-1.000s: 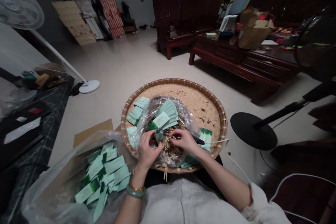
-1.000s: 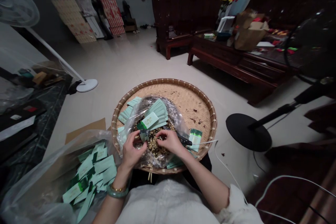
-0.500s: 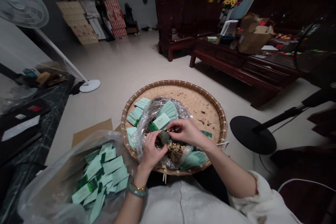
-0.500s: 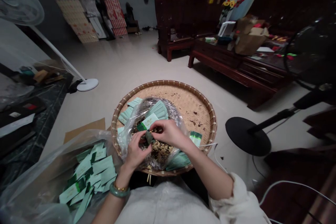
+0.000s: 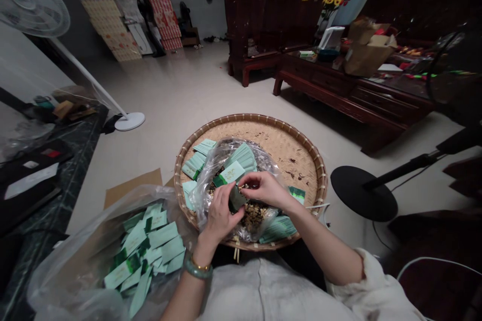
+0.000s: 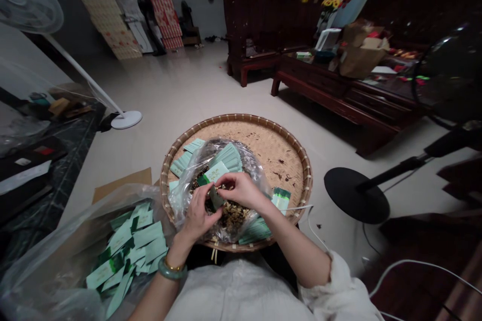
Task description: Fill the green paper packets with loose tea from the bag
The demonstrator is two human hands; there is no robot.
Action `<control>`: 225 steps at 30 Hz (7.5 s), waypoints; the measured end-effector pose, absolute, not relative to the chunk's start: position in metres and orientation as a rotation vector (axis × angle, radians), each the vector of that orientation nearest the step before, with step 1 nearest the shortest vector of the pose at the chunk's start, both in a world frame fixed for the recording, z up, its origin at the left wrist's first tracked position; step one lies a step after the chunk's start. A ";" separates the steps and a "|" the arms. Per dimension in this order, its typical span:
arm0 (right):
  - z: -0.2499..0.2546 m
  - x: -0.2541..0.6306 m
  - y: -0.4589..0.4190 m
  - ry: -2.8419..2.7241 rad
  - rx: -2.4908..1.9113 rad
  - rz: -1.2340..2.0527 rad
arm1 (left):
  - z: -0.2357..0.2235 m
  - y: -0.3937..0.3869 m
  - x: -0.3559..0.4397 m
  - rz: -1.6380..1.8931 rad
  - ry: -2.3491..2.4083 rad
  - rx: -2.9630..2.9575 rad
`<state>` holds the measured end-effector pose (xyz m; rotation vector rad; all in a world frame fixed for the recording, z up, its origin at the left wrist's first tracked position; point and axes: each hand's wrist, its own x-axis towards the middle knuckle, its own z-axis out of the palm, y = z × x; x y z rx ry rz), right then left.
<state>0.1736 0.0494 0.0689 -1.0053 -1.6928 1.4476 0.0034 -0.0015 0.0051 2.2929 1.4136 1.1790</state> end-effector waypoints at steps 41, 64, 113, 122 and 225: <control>0.068 0.180 0.054 -1.693 -1.091 1.459 | 0.068 0.038 -0.021 0.650 1.043 2.668; 0.042 0.190 0.036 -1.690 -1.162 1.247 | 0.055 0.036 -0.027 0.871 1.003 2.709; 0.057 0.164 0.038 -1.841 -1.113 1.009 | 0.060 0.032 -0.033 0.892 0.822 2.724; 0.070 0.175 0.034 -1.935 -1.064 1.034 | 0.056 0.032 -0.035 0.880 0.861 2.706; 0.008 0.187 0.036 -1.458 -1.239 1.125 | 0.015 -0.013 0.030 0.806 1.058 0.658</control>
